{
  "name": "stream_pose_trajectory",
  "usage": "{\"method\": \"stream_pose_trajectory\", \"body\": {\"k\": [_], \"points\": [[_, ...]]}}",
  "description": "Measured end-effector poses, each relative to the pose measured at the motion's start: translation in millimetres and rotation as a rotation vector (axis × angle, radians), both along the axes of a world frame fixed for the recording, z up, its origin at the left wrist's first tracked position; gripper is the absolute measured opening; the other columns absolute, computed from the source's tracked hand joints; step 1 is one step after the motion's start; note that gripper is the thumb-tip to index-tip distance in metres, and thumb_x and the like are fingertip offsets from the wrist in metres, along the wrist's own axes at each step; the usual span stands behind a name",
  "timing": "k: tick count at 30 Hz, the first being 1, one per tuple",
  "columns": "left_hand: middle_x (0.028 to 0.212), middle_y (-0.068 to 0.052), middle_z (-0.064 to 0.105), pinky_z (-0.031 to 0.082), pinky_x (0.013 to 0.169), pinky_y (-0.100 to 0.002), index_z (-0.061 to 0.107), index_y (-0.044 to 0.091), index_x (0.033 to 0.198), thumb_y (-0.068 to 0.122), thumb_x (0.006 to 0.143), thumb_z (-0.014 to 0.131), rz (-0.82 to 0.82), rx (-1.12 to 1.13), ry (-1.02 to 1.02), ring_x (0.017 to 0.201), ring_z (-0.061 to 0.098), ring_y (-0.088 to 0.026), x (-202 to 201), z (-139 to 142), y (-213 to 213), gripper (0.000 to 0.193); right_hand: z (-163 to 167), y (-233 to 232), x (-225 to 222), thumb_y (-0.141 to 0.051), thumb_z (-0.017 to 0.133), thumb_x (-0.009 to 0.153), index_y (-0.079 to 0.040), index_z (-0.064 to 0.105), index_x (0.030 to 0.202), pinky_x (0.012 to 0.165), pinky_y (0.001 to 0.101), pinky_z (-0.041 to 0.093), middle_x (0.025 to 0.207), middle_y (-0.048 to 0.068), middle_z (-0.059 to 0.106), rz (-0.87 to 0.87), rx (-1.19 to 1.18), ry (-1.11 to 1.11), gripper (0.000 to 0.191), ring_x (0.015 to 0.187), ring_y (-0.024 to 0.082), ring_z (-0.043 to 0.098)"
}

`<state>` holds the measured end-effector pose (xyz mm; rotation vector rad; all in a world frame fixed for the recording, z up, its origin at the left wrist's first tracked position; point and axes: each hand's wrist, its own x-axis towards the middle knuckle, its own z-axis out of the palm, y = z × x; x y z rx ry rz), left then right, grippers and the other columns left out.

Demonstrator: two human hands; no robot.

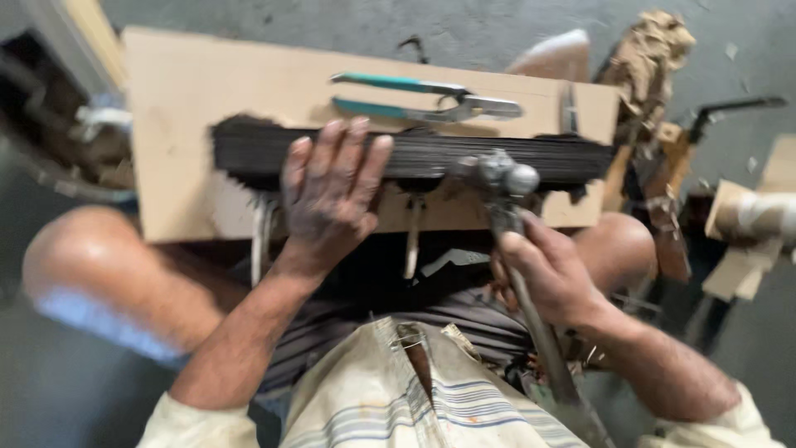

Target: The person sits on the workshop floor with a board across their lap holding a stack of thin dark metal laminations. They align the sheets by hand, tap the stack square with a mallet, then pick up and reposition loose metal pieces from the floor.

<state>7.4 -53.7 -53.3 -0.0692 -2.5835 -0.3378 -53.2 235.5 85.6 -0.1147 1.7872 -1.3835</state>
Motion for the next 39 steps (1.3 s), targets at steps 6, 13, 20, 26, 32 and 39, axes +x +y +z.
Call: {"method": "stream_pose_trajectory", "body": {"k": [6,13,20,26,32,39], "points": [[0.161,-0.012,0.054,0.019,0.127,-0.052,0.061,0.009,0.154,0.012,0.092,0.053,0.021,-0.024,0.007,0.153,0.041,-0.029,-2,-2,8,0.062,11,17,2,-0.034,0.046,0.109,0.000,0.047,0.135,0.050,0.0214,0.050,0.083,0.004,0.061,0.017,-0.140,0.121,0.043,0.055,0.008,0.059],[0.158,-0.010,0.058,0.021,0.127,-0.050,0.066,0.010,0.150,0.012,0.098,0.049,0.053,-0.057,0.060,0.151,0.045,-0.029,-5,0,11,0.055,17,4,-9,-0.033,0.045,0.102,-0.005,0.044,0.138,0.039,0.0221,0.048,0.074,0.004,0.060,-0.046,-0.013,0.001,0.045,0.045,0.008,0.057],[0.157,-0.012,0.058,0.022,0.125,-0.052,0.066,0.009,0.150,0.013,0.095,0.049,0.036,-0.048,0.046,0.150,0.045,-0.030,-4,1,10,0.058,16,-8,-15,-0.031,0.045,0.110,0.003,0.048,0.122,0.044,0.0233,0.048,0.076,0.003,0.057,-0.005,0.007,0.039,0.036,0.050,0.009,0.056],[0.158,-0.012,0.058,0.022,0.127,-0.051,0.066,0.009,0.150,0.011,0.094,0.051,0.038,-0.049,0.040,0.151,0.045,-0.030,-6,8,11,0.058,15,-14,-15,-0.031,0.043,0.107,-0.005,0.043,0.141,0.048,0.0216,0.049,0.078,0.001,0.057,0.038,-0.139,0.086,0.043,0.053,0.008,0.056],[0.155,-0.016,0.057,0.022,0.124,-0.053,0.062,0.006,0.150,0.014,0.090,0.056,-0.021,0.039,0.026,0.149,0.045,-0.033,-2,6,5,0.061,25,-40,-24,-0.028,0.046,0.107,0.001,0.046,0.126,0.044,0.0242,0.047,0.074,0.003,0.055,-0.021,-0.032,-0.068,0.035,0.051,0.010,0.055],[0.162,-0.010,0.051,0.022,0.130,-0.049,0.057,0.010,0.155,0.013,0.099,0.069,0.033,0.001,0.055,0.155,0.042,-0.028,-4,9,3,0.057,15,-54,-24,-0.036,0.046,0.104,-0.006,0.051,0.128,0.043,0.0232,0.050,0.074,0.002,0.058,0.103,0.006,0.094,0.039,0.050,0.008,0.057]]}}
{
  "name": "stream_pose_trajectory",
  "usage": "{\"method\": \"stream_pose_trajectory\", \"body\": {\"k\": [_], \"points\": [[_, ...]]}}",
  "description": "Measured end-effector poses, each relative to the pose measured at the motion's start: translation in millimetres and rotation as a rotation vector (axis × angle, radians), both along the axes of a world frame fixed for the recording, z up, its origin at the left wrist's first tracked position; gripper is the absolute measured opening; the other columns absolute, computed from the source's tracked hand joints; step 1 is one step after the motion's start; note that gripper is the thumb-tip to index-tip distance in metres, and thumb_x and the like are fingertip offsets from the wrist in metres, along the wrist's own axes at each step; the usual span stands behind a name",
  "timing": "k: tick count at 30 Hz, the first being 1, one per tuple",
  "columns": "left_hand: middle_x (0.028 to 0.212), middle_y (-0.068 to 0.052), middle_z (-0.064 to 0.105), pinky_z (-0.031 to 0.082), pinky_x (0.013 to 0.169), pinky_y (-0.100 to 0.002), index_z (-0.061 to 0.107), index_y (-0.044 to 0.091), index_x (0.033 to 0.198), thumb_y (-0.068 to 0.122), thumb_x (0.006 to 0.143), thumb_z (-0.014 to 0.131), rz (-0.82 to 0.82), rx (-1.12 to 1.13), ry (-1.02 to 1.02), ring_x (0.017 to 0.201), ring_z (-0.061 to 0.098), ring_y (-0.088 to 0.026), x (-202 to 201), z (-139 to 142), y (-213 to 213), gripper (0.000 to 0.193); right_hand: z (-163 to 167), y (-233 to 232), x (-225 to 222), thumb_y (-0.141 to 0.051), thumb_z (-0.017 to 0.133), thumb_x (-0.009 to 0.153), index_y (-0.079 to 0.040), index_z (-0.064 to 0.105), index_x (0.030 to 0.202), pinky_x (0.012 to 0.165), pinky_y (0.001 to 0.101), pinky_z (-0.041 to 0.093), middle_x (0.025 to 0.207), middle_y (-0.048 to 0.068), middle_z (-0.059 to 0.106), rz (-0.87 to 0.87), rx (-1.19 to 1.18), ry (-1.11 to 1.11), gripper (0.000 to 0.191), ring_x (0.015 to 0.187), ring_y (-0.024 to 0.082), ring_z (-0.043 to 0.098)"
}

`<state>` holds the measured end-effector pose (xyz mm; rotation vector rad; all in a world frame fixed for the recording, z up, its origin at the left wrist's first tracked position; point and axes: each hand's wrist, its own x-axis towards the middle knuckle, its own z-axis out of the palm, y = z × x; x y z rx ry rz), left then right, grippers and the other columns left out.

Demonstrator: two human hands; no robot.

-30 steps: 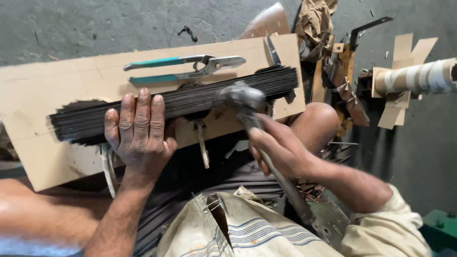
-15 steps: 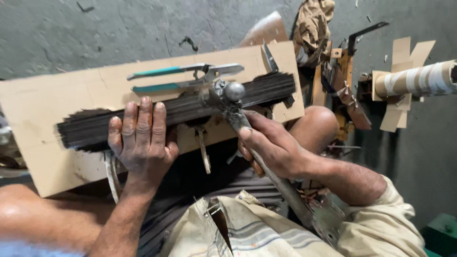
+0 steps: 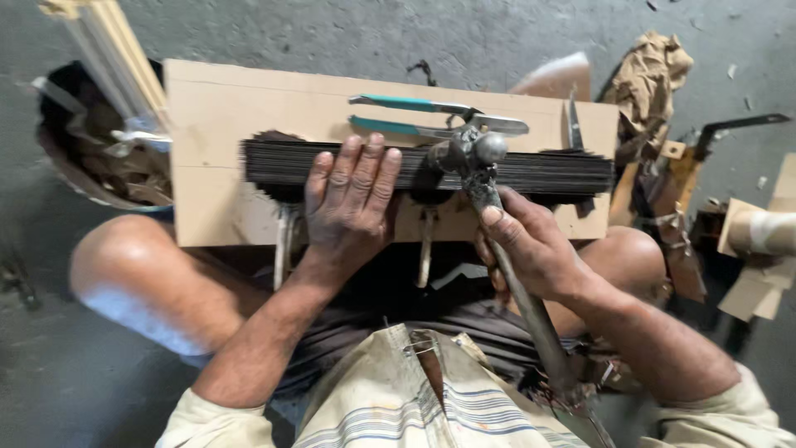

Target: The person sits on the workshop floor with a board across their lap holding a stack of thin dark metal laminations. They align the sheets by hand, tap the stack square with a mallet, then pick up and reposition loose metal pieces from the floor.

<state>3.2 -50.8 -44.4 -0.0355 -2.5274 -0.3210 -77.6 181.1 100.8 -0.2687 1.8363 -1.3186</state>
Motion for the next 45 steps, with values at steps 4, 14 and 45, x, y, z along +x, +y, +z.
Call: {"method": "stream_pose_trajectory", "body": {"k": [4,14,45], "points": [[0.161,-0.016,0.048,0.021,0.130,-0.052,0.056,0.003,0.153,0.017,0.094,0.072,-0.039,0.095,-0.002,0.154,0.041,-0.032,5,11,-12,0.063,-8,-5,-3,-0.037,0.050,0.104,-0.002,0.051,0.122,0.041,0.0247,0.049,0.074,0.003,0.059,-0.074,-0.036,-0.126,0.039,0.050,0.009,0.056],[0.160,-0.020,0.047,0.016,0.129,-0.057,0.057,-0.002,0.149,0.013,0.080,0.068,0.100,0.130,-0.043,0.153,0.038,-0.035,25,13,-46,0.071,8,-52,-3,-0.037,0.051,0.102,-0.006,0.054,0.124,0.043,0.0240,0.050,0.074,0.003,0.061,0.039,-0.036,-0.065,0.038,0.050,0.009,0.058],[0.156,-0.019,0.051,0.020,0.131,-0.055,0.051,-0.001,0.151,0.007,0.085,0.062,0.122,0.098,0.050,0.152,0.043,-0.035,24,11,-51,0.067,1,-82,4,-0.034,0.050,0.103,-0.006,0.053,0.134,0.042,0.0242,0.048,0.075,0.004,0.059,0.066,-0.042,-0.011,0.042,0.049,0.010,0.056]]}}
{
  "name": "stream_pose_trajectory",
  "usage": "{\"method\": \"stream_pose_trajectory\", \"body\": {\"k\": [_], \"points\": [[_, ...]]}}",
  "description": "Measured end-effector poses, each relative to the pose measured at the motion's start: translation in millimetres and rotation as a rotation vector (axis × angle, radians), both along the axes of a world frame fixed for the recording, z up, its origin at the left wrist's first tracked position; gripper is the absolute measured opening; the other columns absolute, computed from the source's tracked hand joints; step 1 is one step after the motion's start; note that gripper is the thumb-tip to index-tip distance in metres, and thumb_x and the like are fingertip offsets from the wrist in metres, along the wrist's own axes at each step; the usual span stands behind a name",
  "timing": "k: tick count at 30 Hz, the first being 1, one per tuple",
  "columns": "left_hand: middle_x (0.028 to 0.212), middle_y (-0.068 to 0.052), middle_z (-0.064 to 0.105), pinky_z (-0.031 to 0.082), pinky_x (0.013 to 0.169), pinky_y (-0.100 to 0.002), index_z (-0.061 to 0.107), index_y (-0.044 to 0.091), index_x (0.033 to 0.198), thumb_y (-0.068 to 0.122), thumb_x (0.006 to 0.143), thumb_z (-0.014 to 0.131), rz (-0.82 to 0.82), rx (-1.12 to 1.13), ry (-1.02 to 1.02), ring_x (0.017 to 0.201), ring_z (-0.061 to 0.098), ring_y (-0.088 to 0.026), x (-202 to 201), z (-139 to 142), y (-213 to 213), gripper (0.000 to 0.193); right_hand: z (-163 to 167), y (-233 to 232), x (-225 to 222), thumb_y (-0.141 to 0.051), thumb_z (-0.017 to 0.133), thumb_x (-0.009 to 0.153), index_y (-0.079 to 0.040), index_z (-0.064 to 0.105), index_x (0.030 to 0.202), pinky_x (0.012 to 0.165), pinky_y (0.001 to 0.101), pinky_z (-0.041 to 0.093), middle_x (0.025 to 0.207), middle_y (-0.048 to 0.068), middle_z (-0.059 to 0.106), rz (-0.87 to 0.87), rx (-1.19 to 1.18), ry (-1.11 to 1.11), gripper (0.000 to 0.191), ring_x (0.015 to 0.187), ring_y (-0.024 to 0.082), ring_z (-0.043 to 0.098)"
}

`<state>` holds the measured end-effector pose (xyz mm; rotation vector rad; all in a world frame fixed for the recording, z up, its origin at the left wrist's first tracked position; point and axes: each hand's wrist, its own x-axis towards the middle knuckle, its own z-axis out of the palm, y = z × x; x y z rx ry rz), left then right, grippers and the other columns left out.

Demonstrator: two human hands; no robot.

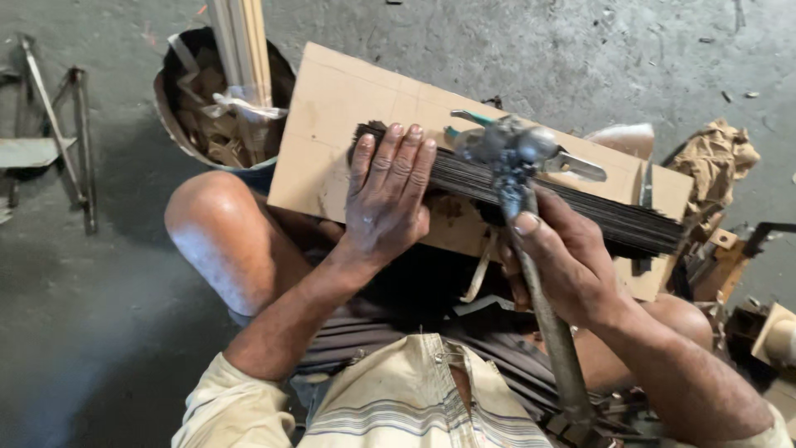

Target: The person sits on the workshop floor with a board across their lap holding a stack of thin dark metal laminations. They align the sheets by hand, tap the stack square with a mallet, then pick up and reposition loose metal pieces from the floor.

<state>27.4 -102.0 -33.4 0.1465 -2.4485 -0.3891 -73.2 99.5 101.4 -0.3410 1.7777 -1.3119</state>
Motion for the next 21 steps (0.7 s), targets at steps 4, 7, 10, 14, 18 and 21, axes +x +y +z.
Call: {"method": "stream_pose_trajectory", "body": {"k": [4,7,10,14,18,21], "points": [[0.156,-0.021,0.050,0.021,0.129,-0.056,0.051,-0.002,0.150,0.009,0.083,0.061,-0.041,0.053,-0.059,0.150,0.042,-0.037,2,0,-1,0.069,-4,1,1,-0.034,0.049,0.113,-0.003,0.057,0.137,0.059,0.0231,0.047,0.087,0.003,0.056,0.237,-0.018,0.311,0.040,0.073,0.007,0.052],[0.157,-0.020,0.049,0.021,0.129,-0.054,0.052,-0.002,0.150,0.008,0.088,0.060,-0.010,0.024,-0.072,0.151,0.041,-0.035,1,1,-1,0.064,-5,7,5,-0.035,0.050,0.105,0.003,0.055,0.118,0.043,0.0266,0.049,0.077,0.006,0.061,0.049,0.039,-0.029,0.040,0.051,0.012,0.058],[0.158,-0.019,0.048,0.021,0.130,-0.052,0.053,-0.002,0.151,0.007,0.095,0.057,0.001,0.014,-0.077,0.152,0.040,-0.034,0,1,-2,0.057,-5,11,11,-0.037,0.050,0.102,-0.006,0.049,0.139,0.045,0.0237,0.052,0.077,0.002,0.059,0.075,-0.132,0.006,0.049,0.053,0.009,0.058],[0.158,-0.019,0.050,0.020,0.130,-0.052,0.055,-0.001,0.150,0.007,0.098,0.056,-0.041,-0.002,-0.051,0.152,0.040,-0.034,1,1,-4,0.053,0,7,15,-0.035,0.050,0.103,0.001,0.055,0.124,0.042,0.0255,0.047,0.073,0.003,0.057,0.085,0.112,-0.015,0.042,0.052,0.010,0.054],[0.158,-0.014,0.051,0.020,0.130,-0.052,0.058,0.004,0.148,0.002,0.096,0.054,-0.073,-0.027,-0.068,0.152,0.040,-0.032,4,1,-6,0.053,9,8,20,-0.034,0.051,0.099,-0.003,0.051,0.135,0.044,0.0244,0.049,0.075,0.002,0.058,0.063,-0.034,-0.091,0.047,0.053,0.010,0.057],[0.157,-0.016,0.051,0.020,0.129,-0.054,0.058,0.001,0.148,0.004,0.095,0.056,-0.091,0.014,-0.087,0.152,0.039,-0.032,4,0,-7,0.053,5,6,19,-0.034,0.051,0.100,0.000,0.052,0.126,0.042,0.0264,0.049,0.072,0.004,0.057,0.084,0.095,-0.068,0.043,0.050,0.012,0.056]]}}
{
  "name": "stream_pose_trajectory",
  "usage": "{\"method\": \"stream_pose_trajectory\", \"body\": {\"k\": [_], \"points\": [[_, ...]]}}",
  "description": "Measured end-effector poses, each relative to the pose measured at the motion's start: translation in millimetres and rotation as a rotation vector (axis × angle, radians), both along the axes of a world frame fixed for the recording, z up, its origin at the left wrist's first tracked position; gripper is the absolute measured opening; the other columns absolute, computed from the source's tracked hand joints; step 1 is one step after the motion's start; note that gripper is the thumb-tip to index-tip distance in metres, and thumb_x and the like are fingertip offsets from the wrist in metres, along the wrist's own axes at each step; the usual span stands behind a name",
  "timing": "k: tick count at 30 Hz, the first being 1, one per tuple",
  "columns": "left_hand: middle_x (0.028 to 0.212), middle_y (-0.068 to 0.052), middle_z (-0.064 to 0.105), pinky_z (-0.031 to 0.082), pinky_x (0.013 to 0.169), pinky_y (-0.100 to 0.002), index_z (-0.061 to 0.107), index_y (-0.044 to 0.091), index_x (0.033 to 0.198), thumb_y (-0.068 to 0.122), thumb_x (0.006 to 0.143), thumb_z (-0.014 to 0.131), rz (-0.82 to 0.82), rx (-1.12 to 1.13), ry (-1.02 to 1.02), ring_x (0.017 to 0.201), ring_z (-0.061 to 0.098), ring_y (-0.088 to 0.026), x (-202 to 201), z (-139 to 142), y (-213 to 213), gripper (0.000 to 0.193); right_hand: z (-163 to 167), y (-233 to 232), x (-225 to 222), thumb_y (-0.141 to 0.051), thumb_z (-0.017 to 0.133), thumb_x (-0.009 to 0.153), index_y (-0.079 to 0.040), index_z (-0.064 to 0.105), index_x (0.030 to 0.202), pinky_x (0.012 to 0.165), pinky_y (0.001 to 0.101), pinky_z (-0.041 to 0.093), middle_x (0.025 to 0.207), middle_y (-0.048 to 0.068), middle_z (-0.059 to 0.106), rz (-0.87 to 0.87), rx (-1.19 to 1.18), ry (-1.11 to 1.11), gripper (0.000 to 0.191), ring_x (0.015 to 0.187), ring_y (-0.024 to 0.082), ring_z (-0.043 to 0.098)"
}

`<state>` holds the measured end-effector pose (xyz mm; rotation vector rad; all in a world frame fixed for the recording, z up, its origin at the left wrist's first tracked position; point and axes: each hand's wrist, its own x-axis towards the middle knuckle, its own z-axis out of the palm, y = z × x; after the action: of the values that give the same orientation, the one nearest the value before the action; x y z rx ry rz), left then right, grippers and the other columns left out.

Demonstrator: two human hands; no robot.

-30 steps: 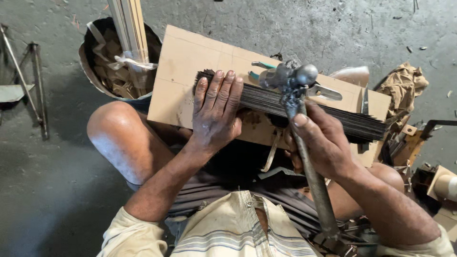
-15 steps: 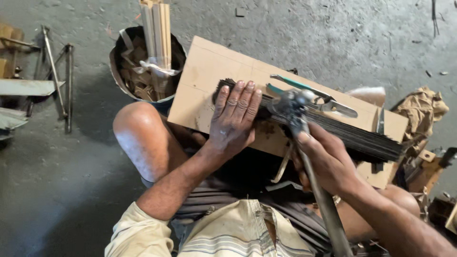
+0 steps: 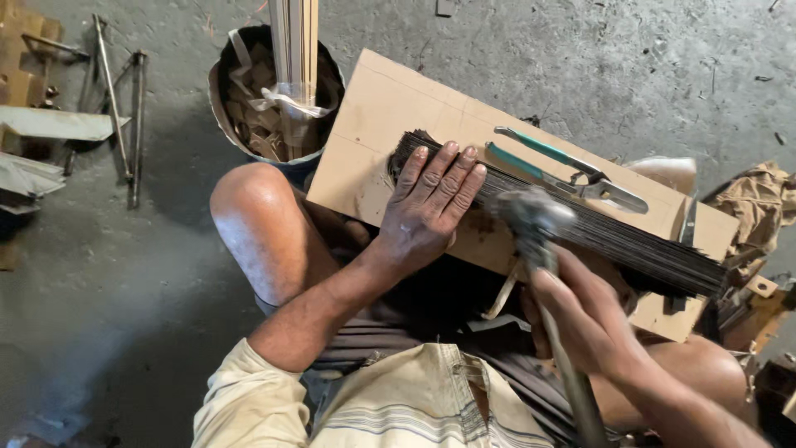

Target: The person sits on the workshop floor with a board across their lap holding a stack of thin dark metal laminations. They align the sheets by hand, tap the stack square with a mallet, then pick up and reposition loose metal pieces from the floor.

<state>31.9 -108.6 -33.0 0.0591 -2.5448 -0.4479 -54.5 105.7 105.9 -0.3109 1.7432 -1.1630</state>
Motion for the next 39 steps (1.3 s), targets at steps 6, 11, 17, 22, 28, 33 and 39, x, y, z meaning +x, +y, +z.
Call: {"method": "stream_pose_trajectory", "body": {"k": [6,11,17,22,28,33,39], "points": [[0.158,-0.015,0.051,0.020,0.130,-0.052,0.056,0.002,0.150,0.002,0.094,0.056,0.000,0.028,0.029,0.152,0.041,-0.031,-2,-1,0,0.055,-12,14,-6,-0.035,0.052,0.099,-0.004,0.053,0.128,0.042,0.0251,0.050,0.075,0.003,0.059,-0.049,-0.133,-0.048,0.043,0.052,0.010,0.056],[0.158,-0.016,0.050,0.020,0.130,-0.052,0.053,0.001,0.151,0.003,0.094,0.060,0.001,0.025,0.028,0.152,0.041,-0.031,-2,-1,1,0.057,-20,18,-8,-0.035,0.052,0.101,-0.001,0.055,0.117,0.042,0.0277,0.049,0.072,0.004,0.057,-0.010,0.073,-0.002,0.038,0.052,0.012,0.055],[0.160,-0.015,0.048,0.021,0.132,-0.052,0.047,0.002,0.154,-0.001,0.094,0.062,0.012,0.035,0.074,0.153,0.041,-0.031,-1,-1,2,0.062,-17,16,-15,-0.036,0.052,0.110,-0.006,0.054,0.134,0.048,0.0228,0.049,0.080,0.002,0.058,0.049,-0.203,0.115,0.038,0.060,0.008,0.055],[0.159,-0.016,0.048,0.021,0.130,-0.054,0.048,0.002,0.152,0.003,0.089,0.063,-0.006,0.037,0.062,0.152,0.041,-0.032,-3,0,1,0.065,-24,12,-25,-0.034,0.052,0.099,-0.005,0.058,0.129,0.040,0.0259,0.046,0.069,0.004,0.058,-0.077,0.031,-0.002,0.042,0.049,0.012,0.055],[0.159,-0.015,0.048,0.022,0.129,-0.054,0.049,0.004,0.152,0.005,0.087,0.064,0.008,0.039,0.038,0.152,0.041,-0.031,-2,-1,2,0.067,-27,10,-25,-0.034,0.052,0.111,0.002,0.055,0.117,0.049,0.0235,0.047,0.079,0.003,0.058,0.003,-0.091,0.120,0.037,0.060,0.009,0.056],[0.157,-0.015,0.051,0.023,0.128,-0.054,0.050,0.004,0.151,0.005,0.084,0.064,0.010,0.046,0.037,0.150,0.044,-0.031,-3,-1,3,0.067,-15,5,-27,-0.035,0.053,0.102,-0.008,0.057,0.122,0.040,0.0252,0.051,0.071,0.003,0.061,-0.099,-0.169,-0.021,0.034,0.047,0.012,0.060],[0.155,-0.016,0.053,0.025,0.128,-0.055,0.054,0.002,0.148,0.004,0.084,0.064,0.018,0.058,0.061,0.148,0.045,-0.032,-5,0,5,0.065,-21,8,-32,-0.035,0.052,0.103,-0.003,0.056,0.111,0.041,0.0262,0.049,0.072,0.003,0.055,-0.103,-0.018,0.050,0.033,0.047,0.011,0.056]]}}
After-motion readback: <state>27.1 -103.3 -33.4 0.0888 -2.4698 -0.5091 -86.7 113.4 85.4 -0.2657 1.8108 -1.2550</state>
